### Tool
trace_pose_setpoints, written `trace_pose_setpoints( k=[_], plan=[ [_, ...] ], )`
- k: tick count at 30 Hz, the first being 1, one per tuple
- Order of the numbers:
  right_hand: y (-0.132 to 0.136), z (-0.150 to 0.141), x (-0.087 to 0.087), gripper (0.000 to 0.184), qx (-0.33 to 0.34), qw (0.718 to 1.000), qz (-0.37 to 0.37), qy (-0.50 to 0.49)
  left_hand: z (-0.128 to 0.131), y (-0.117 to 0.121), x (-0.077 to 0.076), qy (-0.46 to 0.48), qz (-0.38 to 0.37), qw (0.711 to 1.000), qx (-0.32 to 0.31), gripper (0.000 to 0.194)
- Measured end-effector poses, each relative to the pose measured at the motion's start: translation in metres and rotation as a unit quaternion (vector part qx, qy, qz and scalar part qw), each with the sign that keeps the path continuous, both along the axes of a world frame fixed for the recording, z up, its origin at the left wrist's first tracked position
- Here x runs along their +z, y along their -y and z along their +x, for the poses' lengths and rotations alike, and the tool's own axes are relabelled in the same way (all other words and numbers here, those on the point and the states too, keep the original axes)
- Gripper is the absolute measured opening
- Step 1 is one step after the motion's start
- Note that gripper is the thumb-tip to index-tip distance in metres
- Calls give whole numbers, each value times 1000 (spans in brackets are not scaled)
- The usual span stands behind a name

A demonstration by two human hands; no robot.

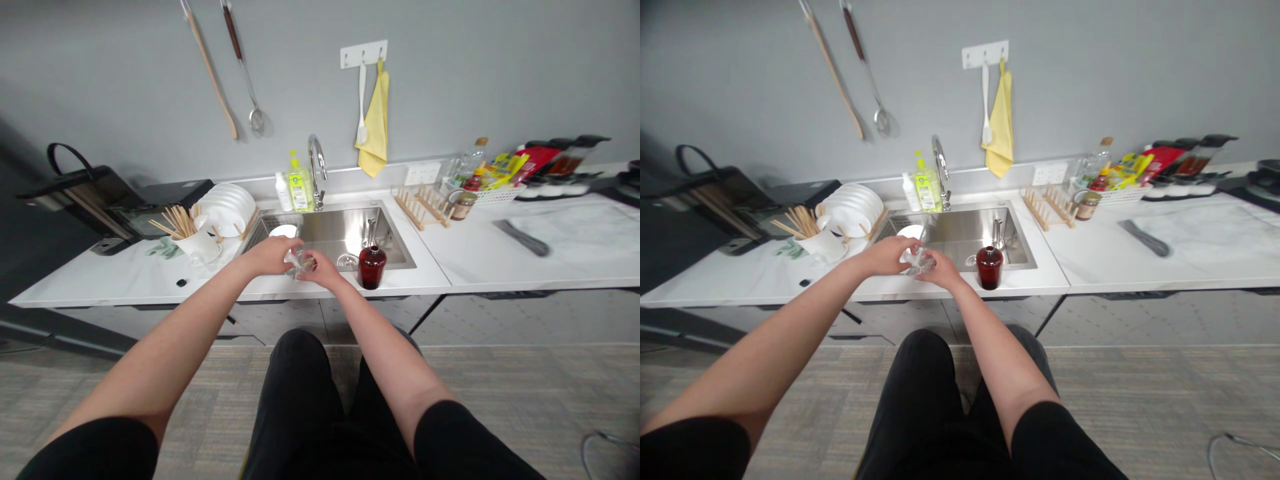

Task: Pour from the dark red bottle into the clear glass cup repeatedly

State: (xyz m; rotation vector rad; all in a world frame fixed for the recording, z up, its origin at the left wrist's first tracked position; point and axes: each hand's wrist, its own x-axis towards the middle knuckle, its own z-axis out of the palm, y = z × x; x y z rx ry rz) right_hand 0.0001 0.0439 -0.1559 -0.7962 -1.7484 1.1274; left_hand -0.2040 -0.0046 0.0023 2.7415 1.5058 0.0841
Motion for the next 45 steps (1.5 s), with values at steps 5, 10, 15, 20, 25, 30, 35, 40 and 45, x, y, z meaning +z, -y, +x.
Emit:
trace_pose_setpoints(
  k=[5, 10, 15, 20, 25, 30, 35, 40, 45],
  plan=[
    [-1, 1, -2, 82, 1, 1000, -20, -20, 2, 0, 5, -60, 11, 998, 31, 37],
    [-2, 1, -3, 86, 52, 990, -93, -95, -1, -4, 14, -31, -26, 999, -34, 29],
    [-5, 4, -3, 84, 85, 977, -141, -138, 5, -4, 24, -14, -33, 995, -97, 25],
    [-5, 5, -3, 73, 121, 973, -147, -132, 3, 1, 27, 0, -56, 990, -128, 25],
    [1, 4, 2, 79, 83, 984, -121, -104, -11, 2, 20, -16, -14, 992, -128, 26],
    [0, 3, 4, 70, 84, 987, -121, -70, -6, 1, 11, -31, -13, 990, -139, 23],
    [-2, 5, 3, 70, 124, 978, -147, -86, -8, 8, 20, -10, -31, 986, -164, 30],
    [-1, 2, 0, 75, 90, 981, -128, -116, -35, 24, -19, 189, 86, 978, 0, 66],
    [0, -3, -1, 82, 71, 985, -102, -119, -20, 30, -106, 523, -27, 832, 184, 83]
  ],
)
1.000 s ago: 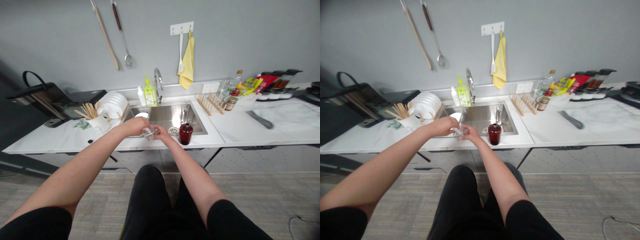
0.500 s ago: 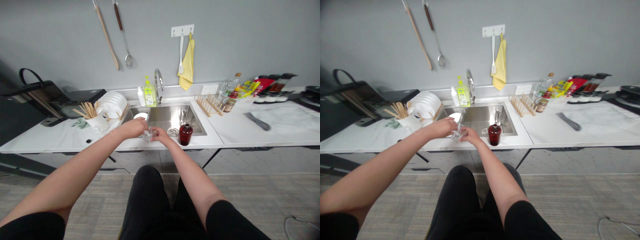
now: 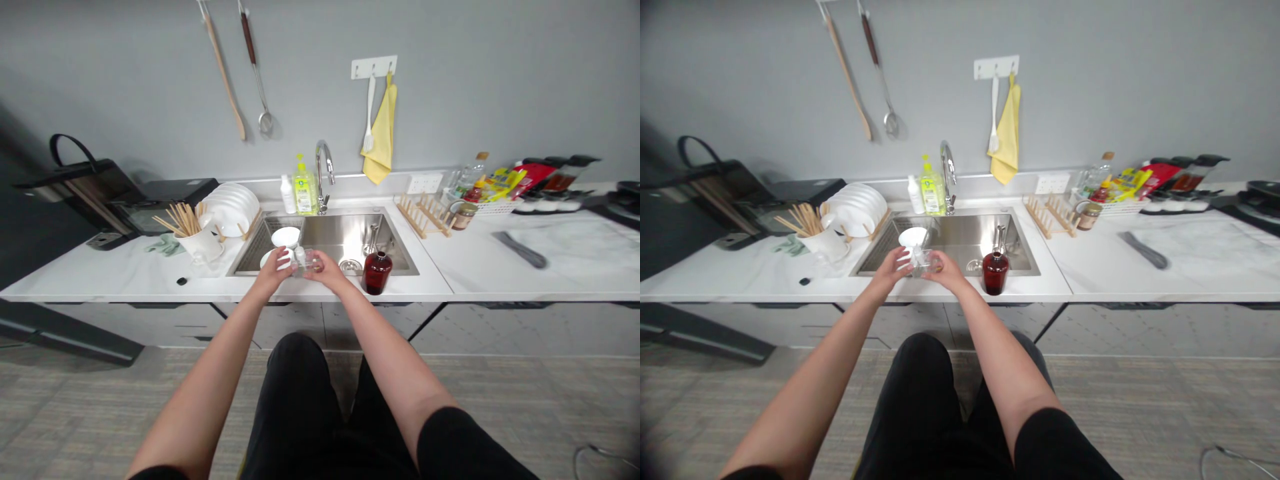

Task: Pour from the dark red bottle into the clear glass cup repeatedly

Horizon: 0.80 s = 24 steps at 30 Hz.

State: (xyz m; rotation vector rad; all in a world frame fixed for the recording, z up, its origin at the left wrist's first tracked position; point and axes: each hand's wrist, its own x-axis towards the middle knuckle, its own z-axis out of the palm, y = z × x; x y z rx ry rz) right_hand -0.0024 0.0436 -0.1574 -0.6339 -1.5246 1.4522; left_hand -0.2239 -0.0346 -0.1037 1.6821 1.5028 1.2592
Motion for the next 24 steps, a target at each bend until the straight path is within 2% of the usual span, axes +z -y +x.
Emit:
trace_pose_setpoints(
  k=[2, 4, 8, 11, 14, 17, 19, 21, 24],
  plan=[
    [1, 0, 0, 86, 10, 1000, -3, -6, 13, -2, -21, 62, -16, 998, -20, 87],
    [3, 0, 1, 89, 17, 1000, -9, -11, 22, -4, -29, 91, -10, 996, -17, 86],
    [3, 0, 1, 93, 38, 999, 2, 7, 20, 0, -30, 141, -4, 990, -7, 82],
    [-2, -1, -3, 104, 28, 999, 25, 28, -3, 14, -31, 154, 30, 986, 65, 84],
    [-8, 0, -10, 101, 17, 999, 28, 32, -49, 42, -32, 173, 81, 966, 172, 84],
    [-12, 0, -17, 90, 24, 999, 30, 23, -113, 75, -28, 170, 137, 930, 294, 80],
    [-14, 0, -19, 87, 31, 999, 31, 17, -160, 92, -23, 169, 156, 913, 338, 76],
    [-14, 1, -20, 83, 36, 999, 32, 12, -208, 101, -16, 164, 164, 899, 372, 78],
    [-14, 1, -19, 77, 34, 999, 35, 14, -269, 100, -6, 150, 154, 878, 428, 79]
  ],
)
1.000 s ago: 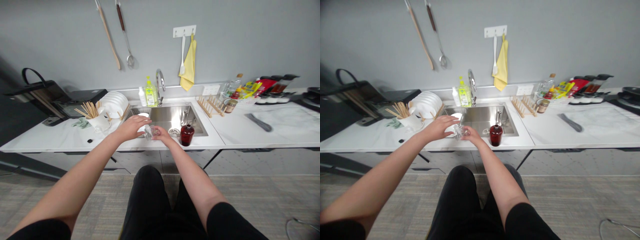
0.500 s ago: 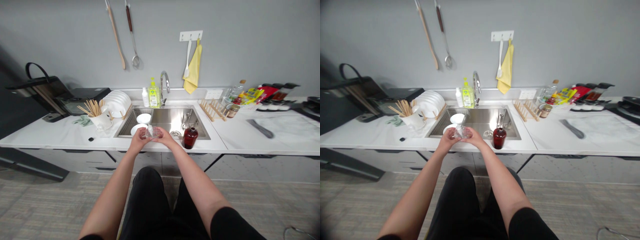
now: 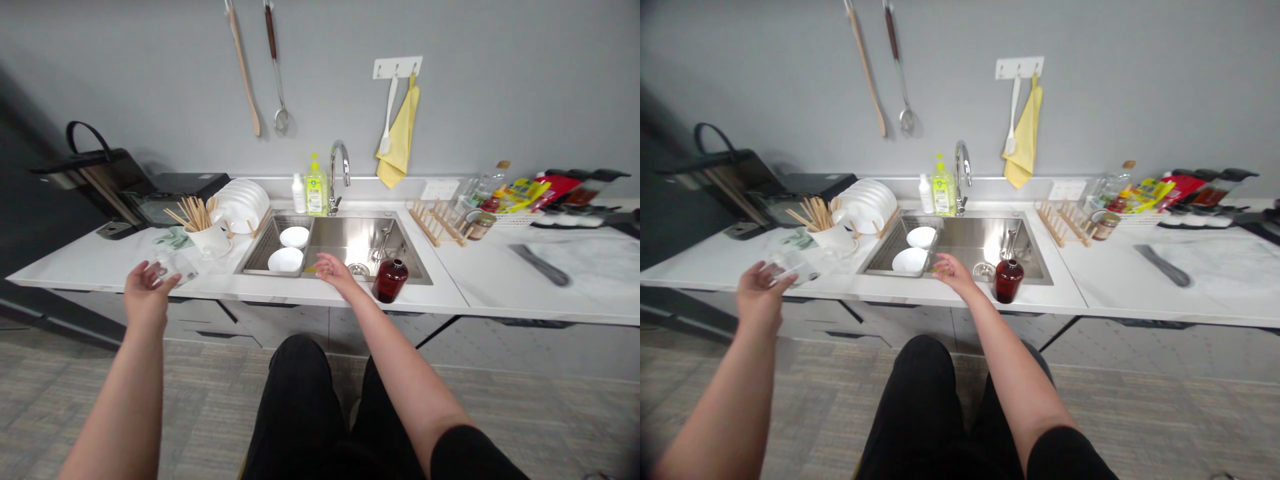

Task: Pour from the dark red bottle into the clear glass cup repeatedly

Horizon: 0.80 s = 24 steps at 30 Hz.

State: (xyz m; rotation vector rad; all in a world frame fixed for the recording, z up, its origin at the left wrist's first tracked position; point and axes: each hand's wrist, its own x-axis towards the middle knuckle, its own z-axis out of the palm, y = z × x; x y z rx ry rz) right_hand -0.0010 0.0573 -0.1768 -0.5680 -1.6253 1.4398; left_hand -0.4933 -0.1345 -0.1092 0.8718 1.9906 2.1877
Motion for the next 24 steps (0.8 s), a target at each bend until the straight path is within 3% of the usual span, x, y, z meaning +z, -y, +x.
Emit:
trace_pose_setpoints(
  k=[3, 7, 12, 15, 19, 24],
  plan=[
    [0, 0, 0, 75, -4, 1000, -1, 3, -40, -13, 9, 7, -59, 996, 72, 70],
    [-1, -1, 0, 74, -11, 1000, -8, -1, -57, -34, 12, 29, -139, 984, 112, 70],
    [-1, -1, 0, 71, -17, 1000, -16, 0, -50, -60, 10, 26, -231, 960, 157, 71],
    [-1, -1, -1, 68, -16, 1000, -18, -6, -42, -70, 11, 20, -262, 952, 154, 73],
    [-2, 0, -1, 66, -12, 1000, -24, -11, -32, -75, 9, 25, -299, 943, 147, 74],
    [-3, -1, 0, 65, -10, 999, -32, -16, -30, -75, -6, 11, -305, 943, 131, 73]
  ],
)
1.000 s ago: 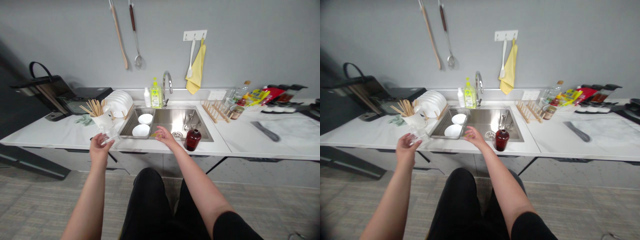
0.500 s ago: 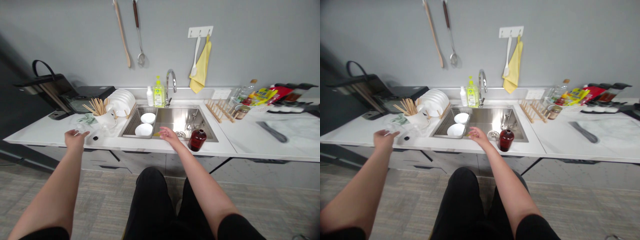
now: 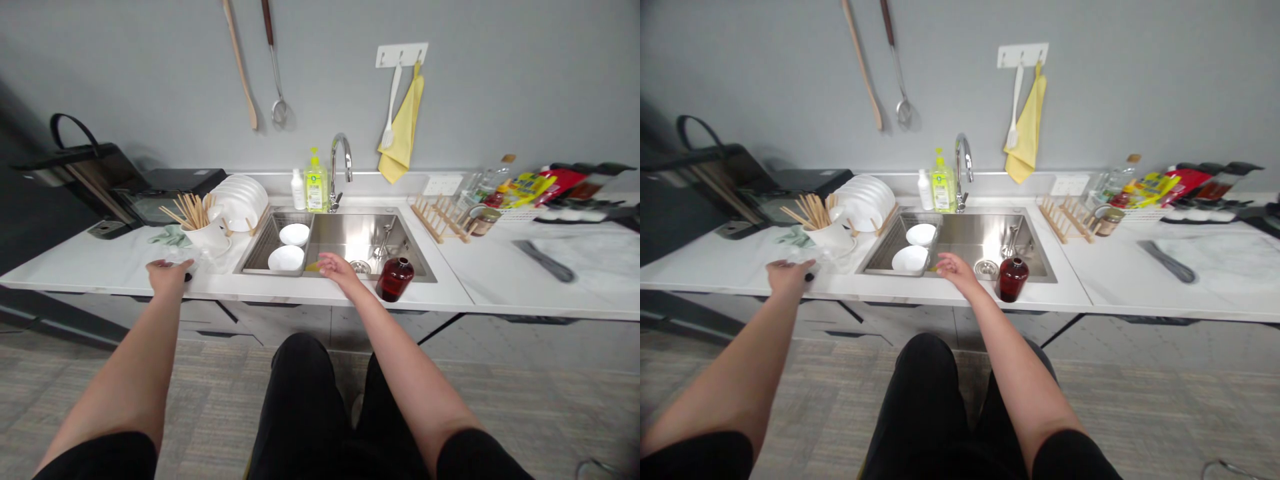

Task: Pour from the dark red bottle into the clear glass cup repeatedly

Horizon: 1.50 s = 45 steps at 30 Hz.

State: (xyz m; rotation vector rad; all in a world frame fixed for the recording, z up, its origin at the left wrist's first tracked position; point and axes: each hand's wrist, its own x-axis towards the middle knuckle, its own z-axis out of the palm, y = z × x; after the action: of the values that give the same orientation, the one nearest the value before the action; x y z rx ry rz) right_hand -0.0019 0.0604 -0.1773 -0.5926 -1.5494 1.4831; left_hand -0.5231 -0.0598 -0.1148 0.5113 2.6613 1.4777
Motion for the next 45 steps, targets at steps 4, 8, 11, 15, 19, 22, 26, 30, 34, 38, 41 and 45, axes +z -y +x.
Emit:
trace_pose_setpoints(
  k=[4, 8, 11, 15, 19, 22, 26, 30, 34, 38, 41, 45],
  plan=[
    [0, 0, 1, 65, 1, 1000, -1, 2, -3, -4, -11, 3, -4, 1000, -8, 80],
    [2, 1, 3, 65, 0, 1000, -2, 7, -2, 0, -17, 4, 10, 1000, -26, 88],
    [3, 0, 5, 65, -2, 1000, -5, 6, 3, 13, -21, -5, 37, 999, -31, 89],
    [4, -1, 6, 64, -9, 1000, -5, 13, 13, 32, -23, -40, -16, 998, -42, 91],
    [6, 0, 7, 64, -16, 1000, 4, 18, 25, 40, -25, -104, -39, 992, -66, 86],
    [8, 0, 10, 58, -25, 999, 23, 39, 32, 46, -26, -124, -32, 990, -64, 66],
    [19, -2, 22, 46, -69, 990, 66, 100, 54, 54, -19, -133, 15, 989, -59, 44],
    [69, 12, 33, 28, -167, 963, 172, 125, 118, 53, -6, -97, 148, 969, -171, 46],
    [140, 66, 31, 18, -227, 926, 270, 133, 216, 47, 2, -30, 252, 886, -388, 59],
    [163, 142, 27, 13, -425, 847, 295, 121, 309, 37, 9, 36, 250, 808, -532, 47],
    [137, 185, 25, 55, -486, 823, 258, 141, 364, 19, 18, 61, 244, 754, -607, 47],
    [91, 203, 22, 116, -365, 902, 167, 161, 417, -15, 34, 99, 258, 719, -638, 54]
  ],
)
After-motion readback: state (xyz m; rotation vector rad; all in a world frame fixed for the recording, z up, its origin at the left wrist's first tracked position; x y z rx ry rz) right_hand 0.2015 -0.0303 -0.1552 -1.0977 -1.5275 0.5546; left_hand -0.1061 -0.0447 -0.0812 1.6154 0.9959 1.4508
